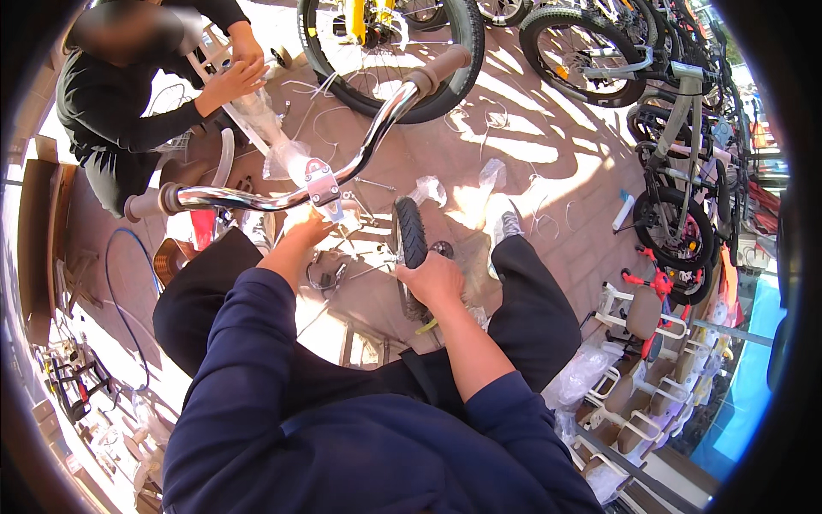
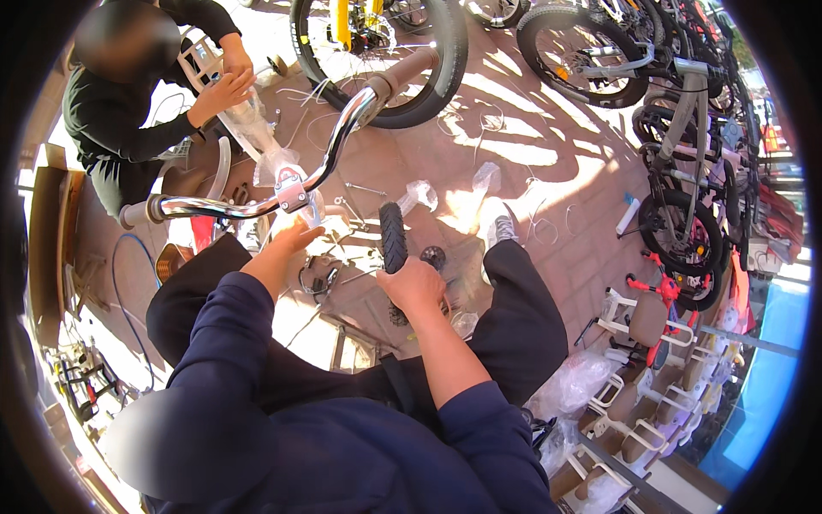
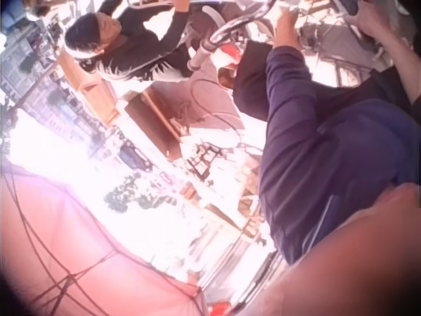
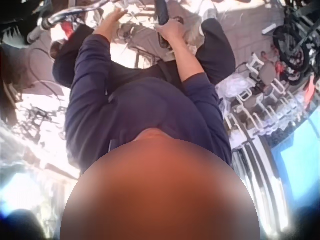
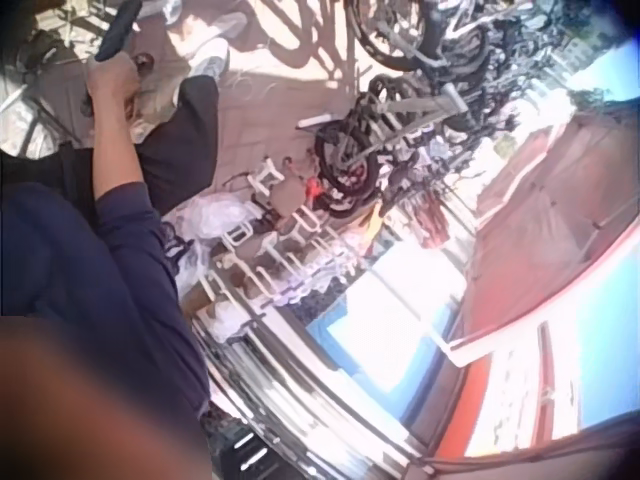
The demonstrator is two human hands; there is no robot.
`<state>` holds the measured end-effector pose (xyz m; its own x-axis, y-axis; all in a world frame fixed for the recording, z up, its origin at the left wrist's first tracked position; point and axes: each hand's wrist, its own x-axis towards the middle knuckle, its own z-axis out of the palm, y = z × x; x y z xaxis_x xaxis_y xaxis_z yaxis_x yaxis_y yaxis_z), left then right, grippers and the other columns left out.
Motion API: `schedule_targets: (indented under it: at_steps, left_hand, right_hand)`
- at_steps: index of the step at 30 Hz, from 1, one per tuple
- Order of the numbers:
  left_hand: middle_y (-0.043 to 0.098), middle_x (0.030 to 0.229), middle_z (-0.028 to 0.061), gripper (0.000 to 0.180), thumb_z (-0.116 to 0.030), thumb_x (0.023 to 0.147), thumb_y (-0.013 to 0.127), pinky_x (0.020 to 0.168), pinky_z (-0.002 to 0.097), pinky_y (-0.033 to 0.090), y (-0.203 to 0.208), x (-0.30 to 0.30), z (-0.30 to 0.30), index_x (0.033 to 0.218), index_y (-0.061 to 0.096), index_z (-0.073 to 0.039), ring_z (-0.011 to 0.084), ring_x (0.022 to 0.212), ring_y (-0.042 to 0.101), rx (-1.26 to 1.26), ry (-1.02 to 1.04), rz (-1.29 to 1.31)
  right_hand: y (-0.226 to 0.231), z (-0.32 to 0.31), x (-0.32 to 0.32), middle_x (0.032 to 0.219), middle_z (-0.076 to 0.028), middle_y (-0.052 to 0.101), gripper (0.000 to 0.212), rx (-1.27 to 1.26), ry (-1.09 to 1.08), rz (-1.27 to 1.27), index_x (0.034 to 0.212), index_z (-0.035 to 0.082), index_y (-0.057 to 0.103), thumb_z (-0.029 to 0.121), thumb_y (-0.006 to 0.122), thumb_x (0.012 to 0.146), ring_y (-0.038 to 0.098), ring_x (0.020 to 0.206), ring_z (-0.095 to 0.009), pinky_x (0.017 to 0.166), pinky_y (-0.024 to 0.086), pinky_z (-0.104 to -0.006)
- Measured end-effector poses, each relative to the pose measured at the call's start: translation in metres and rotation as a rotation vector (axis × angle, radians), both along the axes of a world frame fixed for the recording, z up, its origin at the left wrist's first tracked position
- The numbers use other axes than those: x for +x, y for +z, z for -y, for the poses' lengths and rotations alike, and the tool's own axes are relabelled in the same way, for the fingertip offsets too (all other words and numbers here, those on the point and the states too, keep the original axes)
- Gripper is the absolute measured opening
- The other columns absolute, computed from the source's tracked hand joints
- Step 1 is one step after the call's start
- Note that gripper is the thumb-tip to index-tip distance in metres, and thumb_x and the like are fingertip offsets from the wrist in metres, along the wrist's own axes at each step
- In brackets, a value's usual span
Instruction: The person assembles a bicycle by attaching the handlebar stem, tightening bolts, and installing the front wheel. They use an Allen key and a T-handle wrench to secure components and adjust the wheel axle nuts.
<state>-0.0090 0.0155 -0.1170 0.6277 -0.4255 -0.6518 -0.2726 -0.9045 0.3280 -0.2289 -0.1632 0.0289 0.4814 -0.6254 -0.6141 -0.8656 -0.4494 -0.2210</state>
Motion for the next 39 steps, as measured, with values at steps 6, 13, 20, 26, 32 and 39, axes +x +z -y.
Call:
schedule_targets:
  at_steps: [6,13,20,26,32,39]
  left_hand:
    - [0.068,0.124,0.0173,0.05,-0.042,0.09,0.067,0.096,0.0393,0.052,-0.02,0.005,0.008,0.126,0.066,-0.007,0.0305,0.113,0.066,-0.105,-0.06,-0.118]
    - [0.071,0.114,0.0115,0.045,-0.039,0.084,0.074,0.092,0.0398,0.051,-0.033,0.03,0.015,0.12,0.07,-0.011,0.0288,0.102,0.067,-0.522,0.078,-0.085]
    - [0.074,0.102,0.0167,0.054,-0.05,0.076,0.08,0.088,0.0413,0.051,0.094,0.037,0.036,0.112,0.074,-0.009,0.0307,0.098,0.07,-0.667,0.008,0.023]
    - [0.072,0.081,0.0214,0.059,-0.06,0.074,0.074,0.08,0.0434,0.054,0.107,0.022,0.056,0.089,0.077,-0.003,0.0379,0.084,0.071,-0.638,0.141,0.195]
    - [0.074,0.087,0.016,0.047,-0.055,0.079,0.072,0.084,0.0411,0.052,0.088,0.015,0.049,0.092,0.079,-0.01,0.0337,0.089,0.071,-0.603,0.15,0.197]
    - [0.072,0.081,0.0201,0.058,-0.059,0.072,0.075,0.078,0.0429,0.054,0.091,0.014,0.047,0.087,0.077,-0.004,0.0365,0.082,0.071,-0.634,0.199,0.14]
  right_hand:
    - [0.0,0.013,0.0,0.099,-0.023,0.074,0.058,0.009,0.029,-0.04,0.103,-0.001,0.075,0.048,0.074,0.072,0.071,0.098,-0.039,0.086,0.056,-0.0463]
    - [0.044,0.021,-0.01,0.085,-0.019,0.074,0.047,-0.073,0.245,-0.023,0.093,0.001,0.075,0.038,0.074,0.064,0.072,0.088,-0.036,0.08,0.056,-0.0455]
    - [0.059,0.008,0.002,0.097,-0.019,0.074,0.049,-0.04,0.446,0.058,0.096,0.002,0.074,0.04,0.071,0.065,0.071,0.093,-0.036,0.082,0.056,-0.0458]
    - [0.016,-0.006,0.042,0.092,-0.019,0.073,0.048,-0.032,0.354,0.182,0.09,0.002,0.074,0.044,0.073,0.067,0.071,0.091,-0.037,0.082,0.056,-0.0454]
    - [-0.011,-0.002,0.064,0.086,-0.022,0.072,0.047,-0.05,0.339,0.338,0.085,0.002,0.073,0.044,0.075,0.065,0.071,0.085,-0.039,0.08,0.056,-0.0464]
    - [-0.035,-0.005,0.061,0.086,-0.021,0.071,0.047,-0.036,0.349,0.369,0.086,0.003,0.073,0.046,0.075,0.066,0.069,0.084,-0.039,0.08,0.055,-0.0472]
